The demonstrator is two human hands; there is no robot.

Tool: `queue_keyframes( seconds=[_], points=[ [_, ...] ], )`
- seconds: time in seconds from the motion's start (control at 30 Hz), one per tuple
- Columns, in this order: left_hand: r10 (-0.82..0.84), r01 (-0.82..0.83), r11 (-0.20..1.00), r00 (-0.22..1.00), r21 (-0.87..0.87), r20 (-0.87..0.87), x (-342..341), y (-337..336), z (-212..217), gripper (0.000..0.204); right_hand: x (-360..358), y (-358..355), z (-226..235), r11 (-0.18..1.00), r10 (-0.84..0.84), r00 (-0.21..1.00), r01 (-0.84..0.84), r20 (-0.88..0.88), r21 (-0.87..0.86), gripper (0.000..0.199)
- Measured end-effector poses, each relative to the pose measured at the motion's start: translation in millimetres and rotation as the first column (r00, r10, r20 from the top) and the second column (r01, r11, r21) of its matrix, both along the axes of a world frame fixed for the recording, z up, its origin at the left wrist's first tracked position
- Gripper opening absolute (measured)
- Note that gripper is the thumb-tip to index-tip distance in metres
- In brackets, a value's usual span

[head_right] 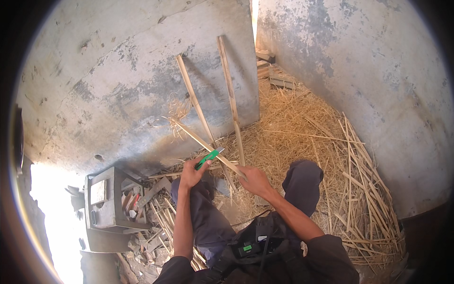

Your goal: The person sits on a straw-covered floor and uses a green utility knife to peel the outer layer of a long bamboo stick. They hold the stick with one hand and scrape the blade along its length to remove the skin, creating thin strips of debris.

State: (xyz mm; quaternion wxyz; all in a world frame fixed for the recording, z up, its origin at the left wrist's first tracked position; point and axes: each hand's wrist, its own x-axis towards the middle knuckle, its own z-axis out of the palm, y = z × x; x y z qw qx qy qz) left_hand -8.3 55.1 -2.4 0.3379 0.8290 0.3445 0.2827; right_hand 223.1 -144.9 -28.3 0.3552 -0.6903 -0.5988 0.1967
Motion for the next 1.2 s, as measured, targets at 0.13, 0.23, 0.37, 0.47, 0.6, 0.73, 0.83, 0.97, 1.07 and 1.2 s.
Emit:
queue_keyframes(
  seconds=[0.13, 0.23, 0.37, 0.47, 0.6, 0.73, 0.83, 0.97, 1.07, 1.2],
  points=[
    [0.265, -0.259, 0.964, 0.958, -0.066, 0.106, 2.8, -3.1, 10.2, 0.044, 0.4, -0.2, -1.6, 1.0, -0.003, 1.0, 0.003, -0.011, 0.002, 0.05],
    [0.271, -0.261, 0.961, 0.953, -0.088, 0.133, 0.6, -1.1, 9.4, 0.046, -1.3, -0.5, 3.1, 1.0, -0.009, 1.0, 0.009, -0.014, -0.011, 0.05],
    [0.007, -0.007, 1.0, 1.0, -0.014, 0.006, -4.5, 5.3, -3.8, 0.044, 0.7, 0.2, -2.1, 0.999, -0.053, 0.998, 0.054, -0.045, 0.001, 0.051],
    [-0.011, 0.011, 1.0, 1.0, -0.024, 0.003, -1.7, 3.5, -5.8, 0.048, 1.7, 0.2, 5.3, 0.997, -0.075, 0.996, 0.074, -0.044, -0.019, 0.052],
    [0.201, -0.203, 0.978, 0.979, -0.048, -0.038, 0.7, -2.9, 11.4, 0.046, 3.3, -1.5, 10.4, 0.995, -0.094, 0.995, 0.093, -0.017, -0.024, 0.053],
    [0.144, -0.144, 0.989, 0.989, -0.033, 0.022, -1.4, 1.9, -1.4, 0.05, 0.8, -1.6, 11.0, 0.994, -0.111, 0.994, 0.111, -0.021, 0.012, 0.047],
    [0.055, -0.055, 0.998, 0.998, -0.013, -0.009, -3.4, 3.2, -8.1, 0.052, 0.8, -1.3, 7.3, 0.993, -0.102, 0.995, 0.103, -0.011, 0.054, 0.046],
    [0.225, -0.228, 0.972, 0.973, 0.058, 0.054, 2.3, -5.0, 1.9, 0.05, 2.1, -1.1, 5.7, 0.992, -0.099, 0.995, 0.1, -0.018, 0.072, 0.046],
    [0.31, -0.317, 0.948, 0.942, 0.032, 0.131, 3.3, -2.8, 5.5, 0.049, 1.9, -0.5, 5.1, 0.993, -0.09, 0.996, 0.091, -0.014, 0.08, 0.046],
    [0.16, -0.165, 0.986, 0.981, 0.033, 0.111, -0.6, 2.3, -3.6, 0.05, 1.5, 0.4, 1.1, 0.993, -0.09, 0.996, 0.092, -0.028, 0.078, 0.047]
  ],
)
